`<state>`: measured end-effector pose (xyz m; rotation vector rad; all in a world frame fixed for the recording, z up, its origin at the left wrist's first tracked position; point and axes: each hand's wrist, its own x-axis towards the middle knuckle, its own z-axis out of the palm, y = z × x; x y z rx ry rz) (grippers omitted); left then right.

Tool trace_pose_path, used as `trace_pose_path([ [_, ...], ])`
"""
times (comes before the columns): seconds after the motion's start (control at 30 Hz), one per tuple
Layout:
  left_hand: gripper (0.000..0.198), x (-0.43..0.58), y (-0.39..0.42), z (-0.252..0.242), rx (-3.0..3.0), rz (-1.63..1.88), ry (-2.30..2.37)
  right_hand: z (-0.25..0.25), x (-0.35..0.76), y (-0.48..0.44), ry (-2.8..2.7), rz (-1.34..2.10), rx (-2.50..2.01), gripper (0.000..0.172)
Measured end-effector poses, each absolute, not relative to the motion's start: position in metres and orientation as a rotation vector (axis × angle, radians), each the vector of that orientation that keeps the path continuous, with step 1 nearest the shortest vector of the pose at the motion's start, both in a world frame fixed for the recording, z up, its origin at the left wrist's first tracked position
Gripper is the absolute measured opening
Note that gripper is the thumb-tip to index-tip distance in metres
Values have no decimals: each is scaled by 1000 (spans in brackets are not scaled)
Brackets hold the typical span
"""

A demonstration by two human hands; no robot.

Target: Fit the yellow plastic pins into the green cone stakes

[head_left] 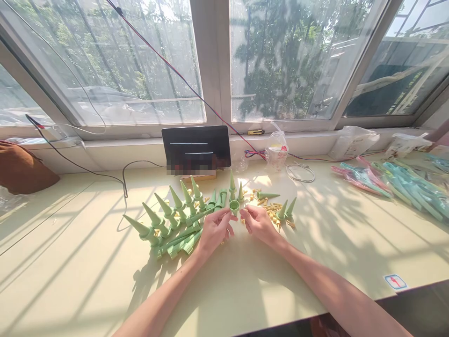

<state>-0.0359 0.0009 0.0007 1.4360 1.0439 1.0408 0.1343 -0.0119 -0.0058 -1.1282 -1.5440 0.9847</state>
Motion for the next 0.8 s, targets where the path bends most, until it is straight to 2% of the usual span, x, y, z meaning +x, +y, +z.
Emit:
trace_pose_path([
  [0.3, 59, -36, 1, 8, 1354, 1055, 1048, 0, 132, -15, -1584, 943, -1144, 44],
  [0.8, 48, -35, 2, 13, 1362, 1052, 1084, 5, 133, -17, -1609, 965, -1168, 42],
])
